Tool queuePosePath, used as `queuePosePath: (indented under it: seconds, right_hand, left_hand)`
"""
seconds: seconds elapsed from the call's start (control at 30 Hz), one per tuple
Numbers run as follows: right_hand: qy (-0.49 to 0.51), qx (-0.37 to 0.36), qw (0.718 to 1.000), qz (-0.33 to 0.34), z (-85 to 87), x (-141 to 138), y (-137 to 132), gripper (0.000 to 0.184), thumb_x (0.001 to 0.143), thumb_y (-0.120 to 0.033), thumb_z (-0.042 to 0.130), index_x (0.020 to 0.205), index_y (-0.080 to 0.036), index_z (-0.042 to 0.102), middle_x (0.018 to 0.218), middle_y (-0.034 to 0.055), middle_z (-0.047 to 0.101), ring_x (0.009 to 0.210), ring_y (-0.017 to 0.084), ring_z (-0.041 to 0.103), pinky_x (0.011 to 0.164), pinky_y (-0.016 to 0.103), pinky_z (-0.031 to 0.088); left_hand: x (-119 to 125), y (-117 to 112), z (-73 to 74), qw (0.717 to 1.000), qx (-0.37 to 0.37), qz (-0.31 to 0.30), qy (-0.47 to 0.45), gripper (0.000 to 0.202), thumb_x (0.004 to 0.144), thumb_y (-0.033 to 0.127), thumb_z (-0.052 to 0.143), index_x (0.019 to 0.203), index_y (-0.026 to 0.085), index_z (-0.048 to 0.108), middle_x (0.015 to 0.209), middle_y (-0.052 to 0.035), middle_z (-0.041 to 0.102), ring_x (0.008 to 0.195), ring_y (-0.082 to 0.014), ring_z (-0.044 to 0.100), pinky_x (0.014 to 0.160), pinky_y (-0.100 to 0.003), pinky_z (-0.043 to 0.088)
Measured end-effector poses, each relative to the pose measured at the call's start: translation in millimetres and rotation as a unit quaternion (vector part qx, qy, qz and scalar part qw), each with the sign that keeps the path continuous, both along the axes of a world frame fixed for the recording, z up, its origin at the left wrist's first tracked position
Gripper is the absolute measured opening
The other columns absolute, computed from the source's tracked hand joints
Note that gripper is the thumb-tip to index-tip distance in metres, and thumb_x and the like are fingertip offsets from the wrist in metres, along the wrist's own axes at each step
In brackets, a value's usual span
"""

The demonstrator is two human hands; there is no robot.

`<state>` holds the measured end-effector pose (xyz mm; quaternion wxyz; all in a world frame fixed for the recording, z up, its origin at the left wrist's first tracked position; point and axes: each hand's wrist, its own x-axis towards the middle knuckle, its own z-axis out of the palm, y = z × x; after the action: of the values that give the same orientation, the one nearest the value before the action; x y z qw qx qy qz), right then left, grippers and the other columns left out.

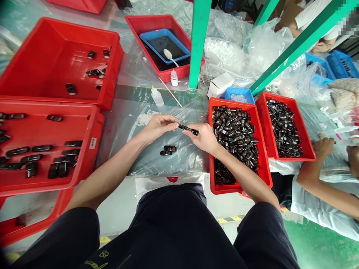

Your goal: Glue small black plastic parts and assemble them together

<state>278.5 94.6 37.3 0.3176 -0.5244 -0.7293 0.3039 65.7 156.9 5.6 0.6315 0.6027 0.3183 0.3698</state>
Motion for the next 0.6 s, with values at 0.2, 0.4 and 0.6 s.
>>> queuePosePath:
  seconds: [0.2, 0.4, 0.6]
  right_hand:
    - [0.138, -0.097, 0.985, -0.026, 13.8, -8.2, -1.6, 0.048, 0.083, -0.062, 0.084, 0.074, -0.018, 0.065, 0.070, -0.0020, 0.059, 0.061, 0.012, 0.050, 0.057, 0.026, 0.040]
    - [0.360, -0.419, 0.833, -0.046, 17.8, -22.2, -8.3, 0.055, 0.079, -0.071, 0.083, 0.090, -0.020, 0.064, 0.062, -0.0089, 0.045, 0.040, 0.005, 0.033, 0.035, 0.020, 0.014]
    - [0.394, -0.496, 0.771, -0.062, 16.9, -26.0, -6.1, 0.058, 0.092, -0.076, 0.063, 0.091, -0.018, 0.066, 0.065, -0.0037, 0.056, 0.039, 0.008, 0.045, 0.030, 0.020, 0.017]
  left_hand:
    - [7.1, -13.5, 3.1, 0.990, 0.098, 0.094, 0.020, 0.047, 0.079, 0.064, 0.084, 0.087, 0.018, 0.079, 0.072, -0.0030, 0.070, 0.064, -0.0131, 0.054, 0.059, -0.028, 0.038]
    - [4.7, -16.8, 10.2, 0.984, 0.095, 0.150, -0.017, 0.047, 0.078, 0.065, 0.084, 0.082, 0.019, 0.076, 0.072, -0.0022, 0.067, 0.063, -0.0129, 0.052, 0.060, -0.029, 0.039]
    - [7.4, -23.6, 13.8, 0.975, 0.124, 0.182, 0.001, 0.043, 0.080, 0.062, 0.084, 0.084, 0.021, 0.076, 0.069, -0.0004, 0.064, 0.061, -0.0118, 0.049, 0.058, -0.029, 0.036]
